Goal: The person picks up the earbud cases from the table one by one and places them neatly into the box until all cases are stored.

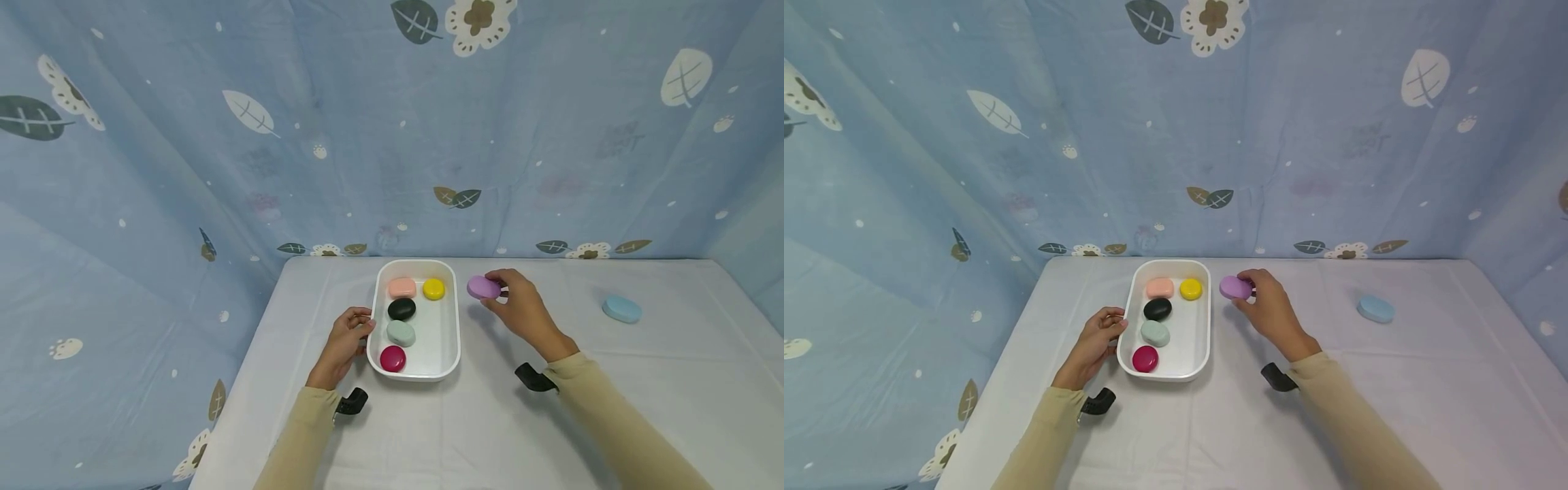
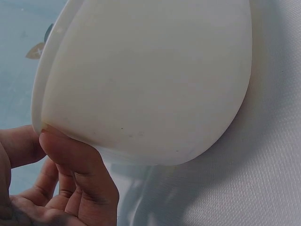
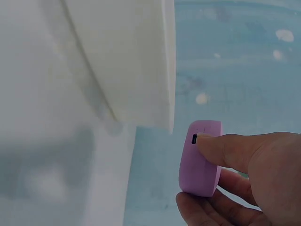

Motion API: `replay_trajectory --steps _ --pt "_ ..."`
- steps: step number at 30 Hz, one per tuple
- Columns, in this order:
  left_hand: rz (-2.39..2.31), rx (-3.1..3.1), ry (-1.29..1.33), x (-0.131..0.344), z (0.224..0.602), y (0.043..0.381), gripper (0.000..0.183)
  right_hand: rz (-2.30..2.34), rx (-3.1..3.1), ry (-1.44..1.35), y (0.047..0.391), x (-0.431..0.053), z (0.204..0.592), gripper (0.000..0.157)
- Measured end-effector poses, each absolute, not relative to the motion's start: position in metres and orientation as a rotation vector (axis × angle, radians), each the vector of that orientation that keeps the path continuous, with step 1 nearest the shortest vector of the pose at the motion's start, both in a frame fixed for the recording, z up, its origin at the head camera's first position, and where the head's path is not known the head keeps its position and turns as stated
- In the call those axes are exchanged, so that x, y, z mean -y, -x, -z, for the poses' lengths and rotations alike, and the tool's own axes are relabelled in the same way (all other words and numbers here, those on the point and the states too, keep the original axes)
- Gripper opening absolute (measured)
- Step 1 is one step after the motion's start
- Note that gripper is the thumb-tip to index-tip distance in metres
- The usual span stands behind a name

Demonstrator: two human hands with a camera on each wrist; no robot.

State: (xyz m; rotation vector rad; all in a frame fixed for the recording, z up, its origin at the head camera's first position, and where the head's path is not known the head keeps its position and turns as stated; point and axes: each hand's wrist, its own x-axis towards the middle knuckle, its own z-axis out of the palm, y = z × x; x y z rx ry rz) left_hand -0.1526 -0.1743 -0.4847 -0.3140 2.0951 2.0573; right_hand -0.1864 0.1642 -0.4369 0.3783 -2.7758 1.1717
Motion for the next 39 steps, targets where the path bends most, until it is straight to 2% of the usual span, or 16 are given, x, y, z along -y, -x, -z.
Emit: replay_trajectory --steps 19,39 --pt "-2.041 -2.108 0.331 0.174 0.484 0.152 0.028 -1.168 2.78 -0.536 0.189 -0.115 0.429 0.051" --pt "-2.047 -2.104 0.349 0.173 0.483 0.155 0.026 -1.181 2.796 -0.656 0.199 -0.089 0.431 0.042"
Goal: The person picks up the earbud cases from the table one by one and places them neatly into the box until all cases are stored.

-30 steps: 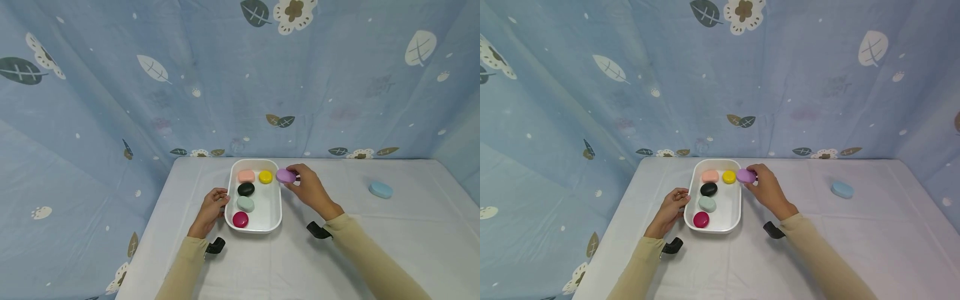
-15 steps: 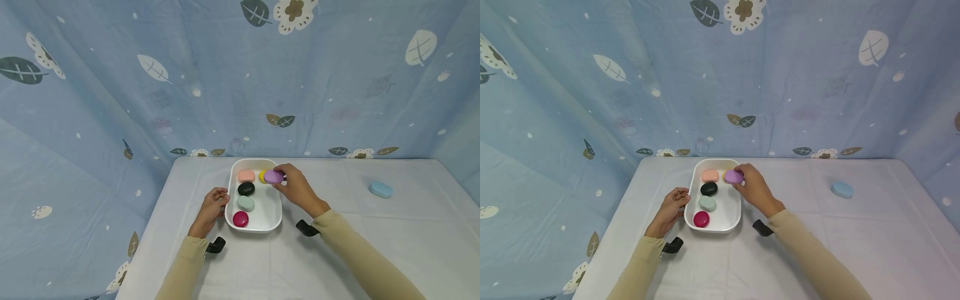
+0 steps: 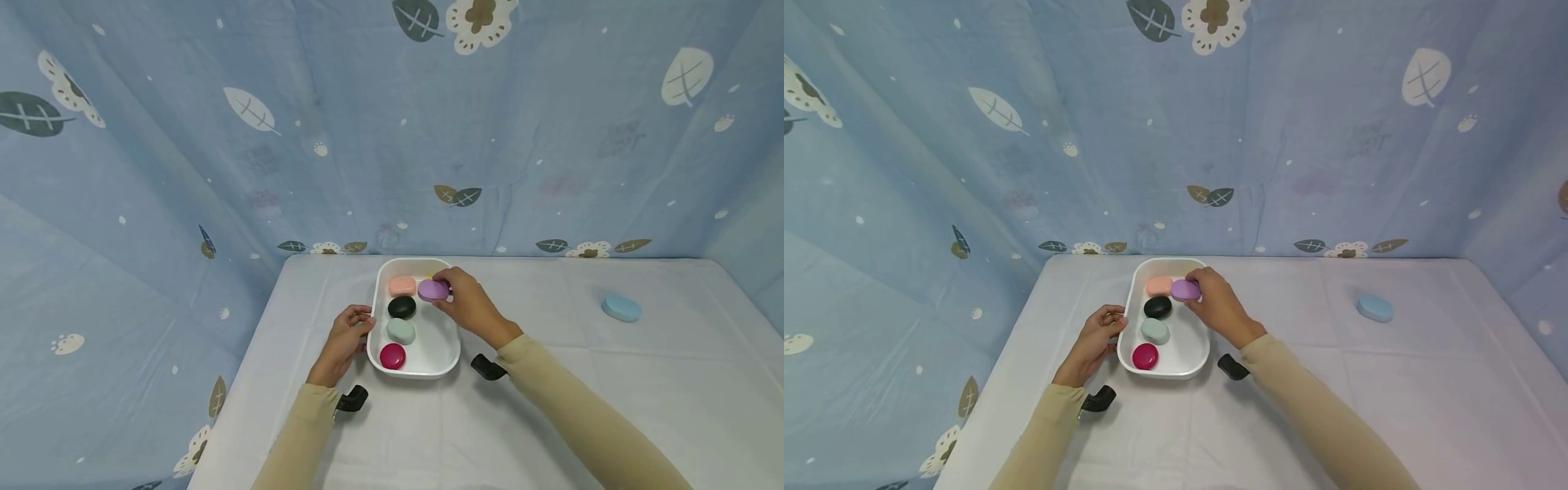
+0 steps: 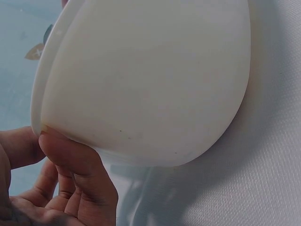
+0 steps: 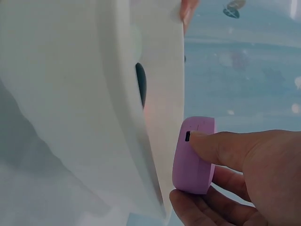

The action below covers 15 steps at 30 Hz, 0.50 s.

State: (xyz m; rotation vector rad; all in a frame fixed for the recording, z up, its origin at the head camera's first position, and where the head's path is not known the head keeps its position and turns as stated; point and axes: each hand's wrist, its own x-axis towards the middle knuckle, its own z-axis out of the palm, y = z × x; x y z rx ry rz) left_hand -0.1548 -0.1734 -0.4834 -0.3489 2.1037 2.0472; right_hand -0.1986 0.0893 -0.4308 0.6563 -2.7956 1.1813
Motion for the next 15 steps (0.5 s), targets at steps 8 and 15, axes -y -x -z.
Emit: replay_trajectory --steps 8,15 --pt "-2.044 -2.105 0.341 0.1732 0.4842 0.1552 0.027 -1.184 2.787 -0.691 0.2013 -0.0839 0.4339 0.04" --pt "-2.047 -2.105 0.343 0.1729 0.4835 0.156 0.027 -1.169 2.814 -0.691 0.203 -0.0811 0.4361 0.04"
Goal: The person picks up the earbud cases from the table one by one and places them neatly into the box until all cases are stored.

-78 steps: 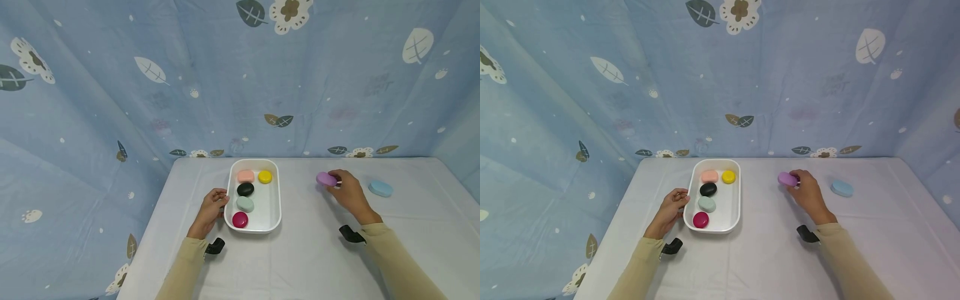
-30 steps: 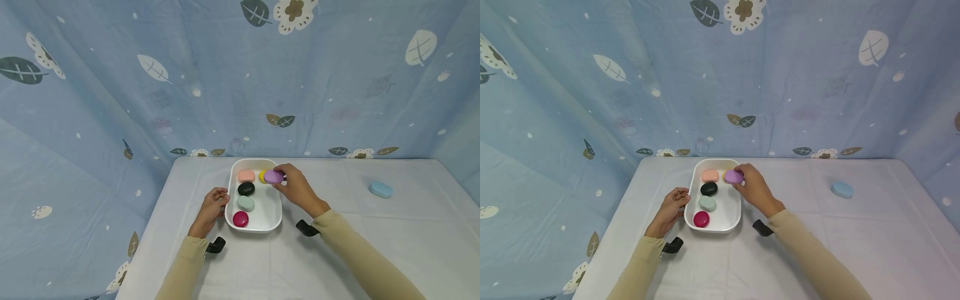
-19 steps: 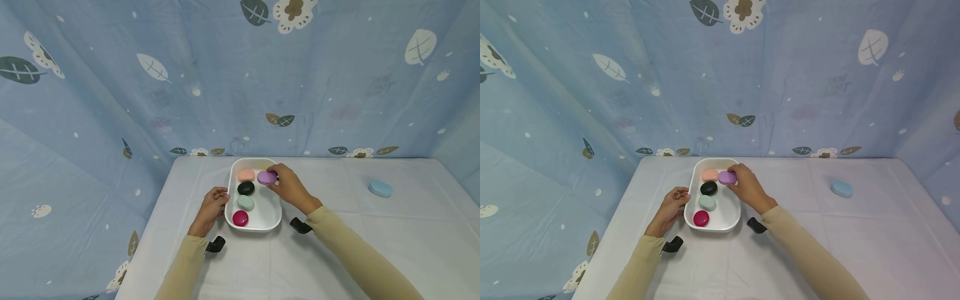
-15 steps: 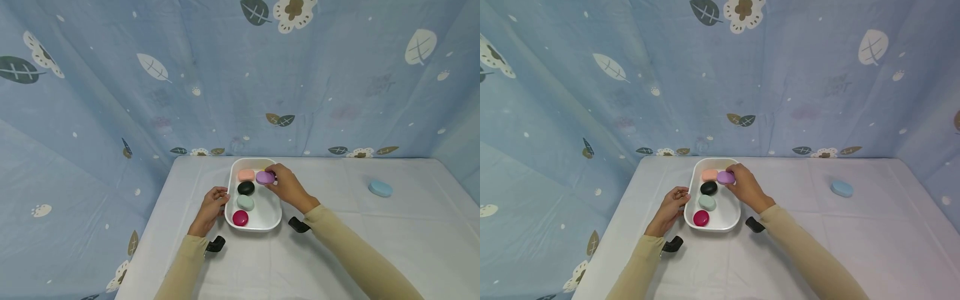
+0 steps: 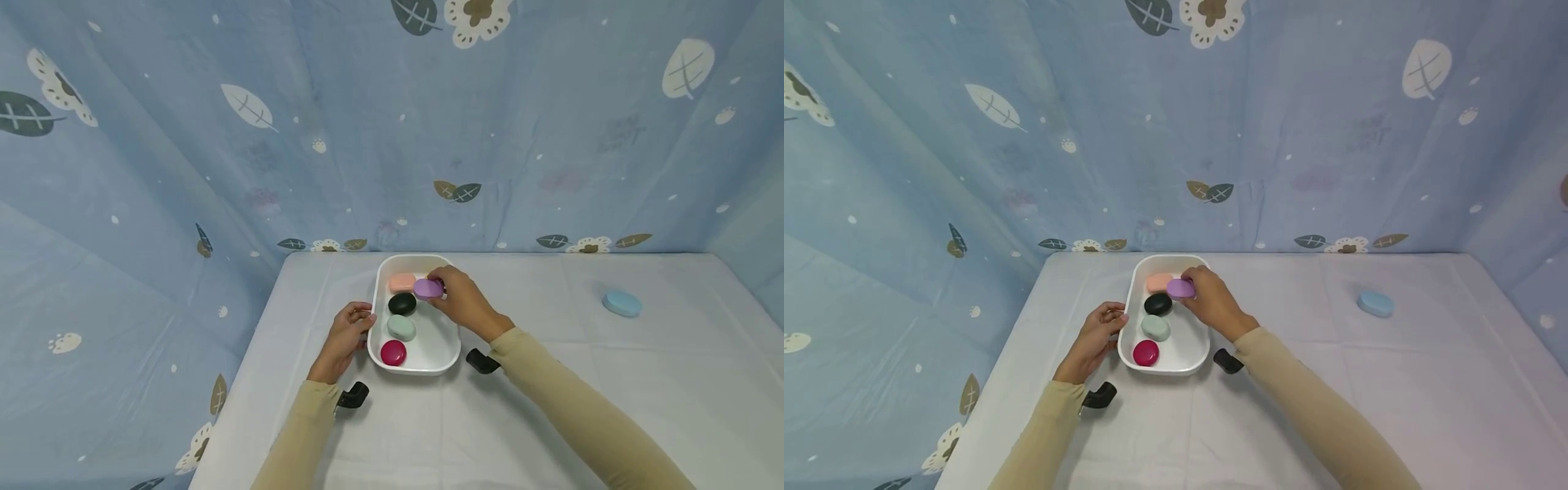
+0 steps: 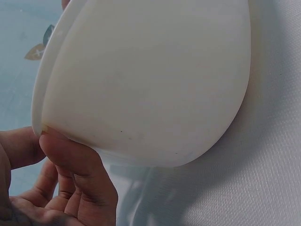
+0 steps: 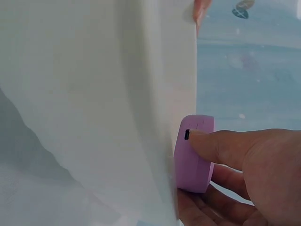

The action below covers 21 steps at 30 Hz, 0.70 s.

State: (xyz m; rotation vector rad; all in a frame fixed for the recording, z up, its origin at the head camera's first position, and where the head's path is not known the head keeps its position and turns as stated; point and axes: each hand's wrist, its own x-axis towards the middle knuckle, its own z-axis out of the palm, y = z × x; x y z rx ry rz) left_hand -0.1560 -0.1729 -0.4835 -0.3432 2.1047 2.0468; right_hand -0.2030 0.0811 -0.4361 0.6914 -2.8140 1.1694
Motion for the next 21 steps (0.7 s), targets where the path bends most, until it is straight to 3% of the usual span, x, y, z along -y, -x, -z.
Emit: replay_trajectory --steps 21 --pt "-2.03 -2.105 0.354 0.1718 0.4852 0.1594 0.027 -1.041 2.822 -0.74 0.2082 -0.0779 0.4416 0.037"
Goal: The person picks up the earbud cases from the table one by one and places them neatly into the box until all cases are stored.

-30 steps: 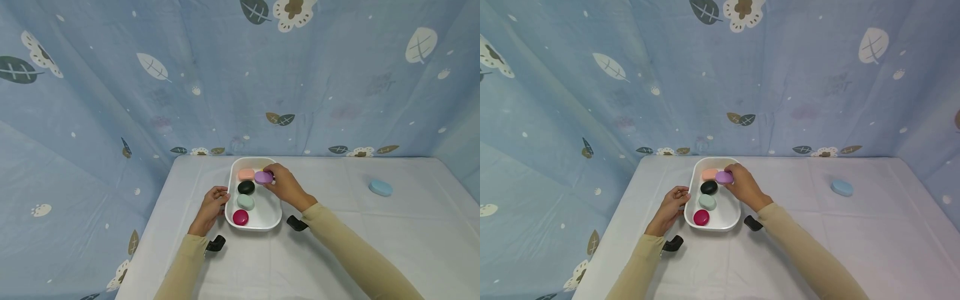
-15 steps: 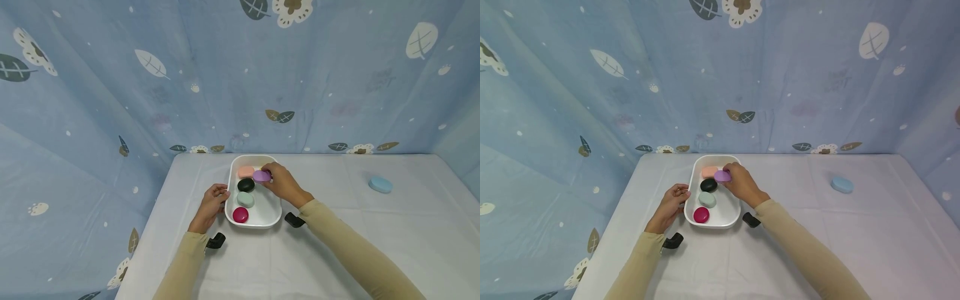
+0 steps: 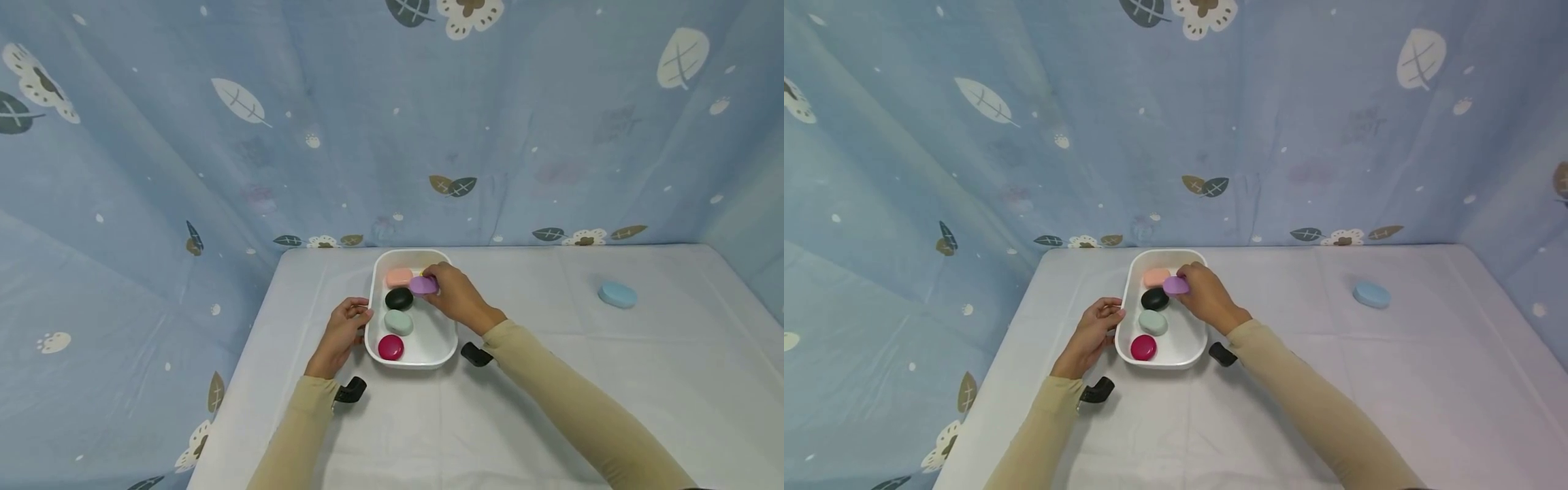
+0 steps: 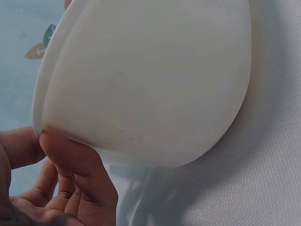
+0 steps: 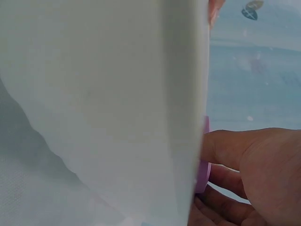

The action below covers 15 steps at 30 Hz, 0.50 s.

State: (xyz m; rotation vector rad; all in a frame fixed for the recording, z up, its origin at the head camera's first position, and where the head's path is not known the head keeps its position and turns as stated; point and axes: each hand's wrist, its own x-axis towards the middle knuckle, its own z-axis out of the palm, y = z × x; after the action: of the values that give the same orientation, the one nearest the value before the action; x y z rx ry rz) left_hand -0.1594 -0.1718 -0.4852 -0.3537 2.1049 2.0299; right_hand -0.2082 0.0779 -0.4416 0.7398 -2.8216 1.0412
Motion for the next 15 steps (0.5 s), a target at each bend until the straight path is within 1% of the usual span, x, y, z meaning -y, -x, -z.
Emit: replay_trajectory --steps 15 --pt "-2.028 -2.101 0.362 0.171 0.483 0.1583 0.028 -0.996 2.872 -0.728 0.2094 -0.075 0.445 0.034"
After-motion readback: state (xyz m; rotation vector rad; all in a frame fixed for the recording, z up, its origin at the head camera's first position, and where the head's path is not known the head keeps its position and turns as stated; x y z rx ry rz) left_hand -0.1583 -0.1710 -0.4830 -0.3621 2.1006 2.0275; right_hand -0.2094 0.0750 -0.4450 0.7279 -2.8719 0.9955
